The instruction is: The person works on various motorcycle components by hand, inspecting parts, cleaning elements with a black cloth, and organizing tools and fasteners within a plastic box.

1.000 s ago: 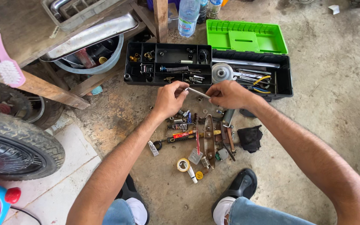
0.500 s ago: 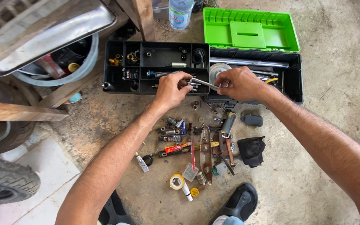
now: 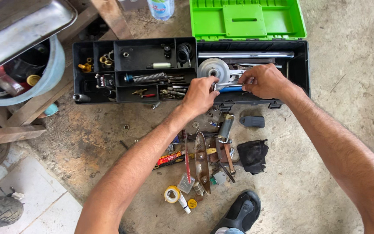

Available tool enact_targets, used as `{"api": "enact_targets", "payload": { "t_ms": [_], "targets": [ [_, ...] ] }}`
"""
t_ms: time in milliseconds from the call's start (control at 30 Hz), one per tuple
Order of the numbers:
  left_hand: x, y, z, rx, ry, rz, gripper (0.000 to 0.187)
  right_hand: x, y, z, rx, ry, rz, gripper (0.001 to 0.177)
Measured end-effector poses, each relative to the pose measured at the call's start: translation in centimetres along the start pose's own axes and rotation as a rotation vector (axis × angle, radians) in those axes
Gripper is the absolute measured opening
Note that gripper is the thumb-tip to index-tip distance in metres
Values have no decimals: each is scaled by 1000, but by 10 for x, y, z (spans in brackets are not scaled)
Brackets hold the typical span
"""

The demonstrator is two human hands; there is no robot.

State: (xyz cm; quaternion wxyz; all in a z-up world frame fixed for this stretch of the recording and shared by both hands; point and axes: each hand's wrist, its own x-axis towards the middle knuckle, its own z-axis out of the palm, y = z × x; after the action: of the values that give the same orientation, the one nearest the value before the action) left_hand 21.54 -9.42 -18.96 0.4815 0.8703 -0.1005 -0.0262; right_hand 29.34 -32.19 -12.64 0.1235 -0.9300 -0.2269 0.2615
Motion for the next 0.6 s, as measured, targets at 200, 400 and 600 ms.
{"api": "enact_targets", "payload": {
  "t_ms": [200,400,600],
  "targets": [
    [18,8,34,235,-253,-211,20,3,42,32,-18,-2,7,20],
    [37,-4,58,400,-402,-404,16,15,58,69,-91,-87,78,24],
    [43,-18,70,428,-532,-495,23,22,52,80,-132,-152,189,25]
  ]
}}
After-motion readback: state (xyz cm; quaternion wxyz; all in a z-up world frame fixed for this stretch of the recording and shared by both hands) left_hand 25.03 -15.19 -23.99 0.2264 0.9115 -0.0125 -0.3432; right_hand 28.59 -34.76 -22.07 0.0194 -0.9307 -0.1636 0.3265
